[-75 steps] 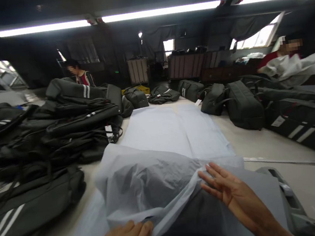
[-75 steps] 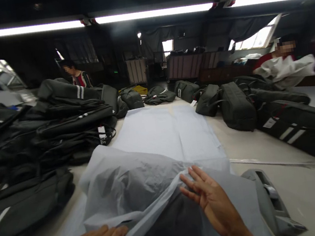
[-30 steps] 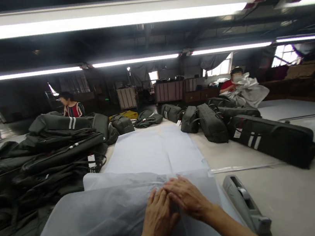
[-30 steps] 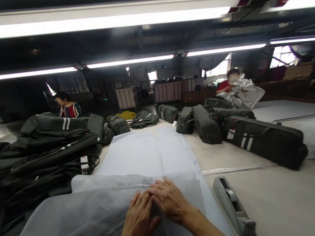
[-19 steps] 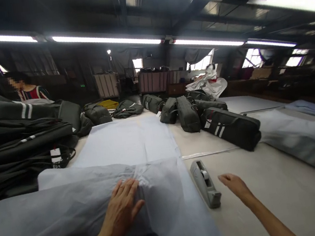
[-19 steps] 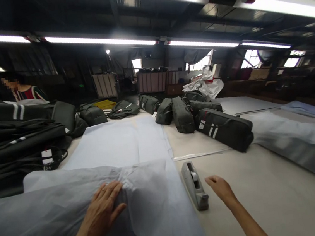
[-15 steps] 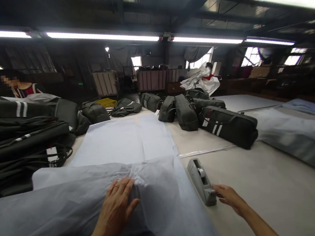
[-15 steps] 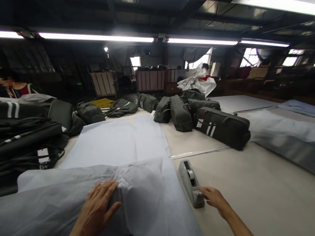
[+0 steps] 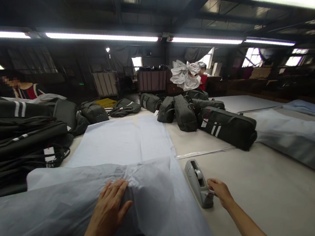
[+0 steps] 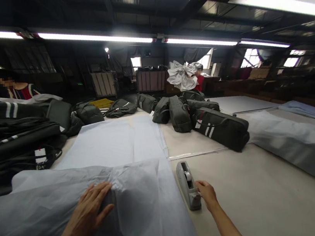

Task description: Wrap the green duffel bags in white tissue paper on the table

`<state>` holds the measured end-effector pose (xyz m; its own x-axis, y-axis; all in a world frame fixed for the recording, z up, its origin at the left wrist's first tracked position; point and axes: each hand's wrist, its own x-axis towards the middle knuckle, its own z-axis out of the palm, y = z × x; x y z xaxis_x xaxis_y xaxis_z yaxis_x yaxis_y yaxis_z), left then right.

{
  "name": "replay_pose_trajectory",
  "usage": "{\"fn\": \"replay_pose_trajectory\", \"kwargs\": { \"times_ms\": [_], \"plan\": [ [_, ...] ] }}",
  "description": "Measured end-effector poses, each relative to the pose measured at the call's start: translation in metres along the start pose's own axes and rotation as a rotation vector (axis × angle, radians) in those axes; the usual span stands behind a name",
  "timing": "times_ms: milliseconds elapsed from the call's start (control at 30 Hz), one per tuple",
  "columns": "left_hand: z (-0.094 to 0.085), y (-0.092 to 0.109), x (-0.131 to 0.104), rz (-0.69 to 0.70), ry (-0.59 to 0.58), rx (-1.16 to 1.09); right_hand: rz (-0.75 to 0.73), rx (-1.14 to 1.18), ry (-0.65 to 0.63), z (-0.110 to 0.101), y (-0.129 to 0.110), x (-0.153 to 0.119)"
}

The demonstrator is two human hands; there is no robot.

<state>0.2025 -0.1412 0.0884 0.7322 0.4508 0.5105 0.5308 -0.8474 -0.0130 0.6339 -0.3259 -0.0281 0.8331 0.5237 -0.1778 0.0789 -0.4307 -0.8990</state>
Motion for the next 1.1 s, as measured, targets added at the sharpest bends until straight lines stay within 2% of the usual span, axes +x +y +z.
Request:
{"fn": "replay_pose_trajectory", "kwargs": {
  "times_ms": [233,367,533,667,800,967,1100],
  "plan": [
    [-0.001,-0.001,-0.001,0.008,0.004,0.007,-0.180,-0.270,-0.060,0.005,-0.023,0.042],
    [-0.003,0.001,0.000,0.008,-0.009,0.015,-0.224,-0.405,-0.184,0.012,-0.034,0.066],
    [-0.005,0.002,0.000,0.002,-0.029,0.025,-0.211,-0.511,-0.354,0.017,-0.039,0.085],
    [-0.006,0.004,-0.001,0.011,-0.023,0.041,-0.192,-0.509,-0.456,0.010,-0.040,0.086],
    [-0.007,0.005,0.000,0.006,-0.002,0.041,-0.200,-0.477,-0.498,0.000,-0.036,0.079],
    [-0.006,0.005,0.001,0.046,0.045,0.065,-0.297,-0.503,-0.497,-0.005,-0.028,0.073],
    [-0.006,0.005,0.002,0.065,0.053,0.089,-0.391,-0.578,-0.448,-0.004,-0.028,0.068]
  ]
}}
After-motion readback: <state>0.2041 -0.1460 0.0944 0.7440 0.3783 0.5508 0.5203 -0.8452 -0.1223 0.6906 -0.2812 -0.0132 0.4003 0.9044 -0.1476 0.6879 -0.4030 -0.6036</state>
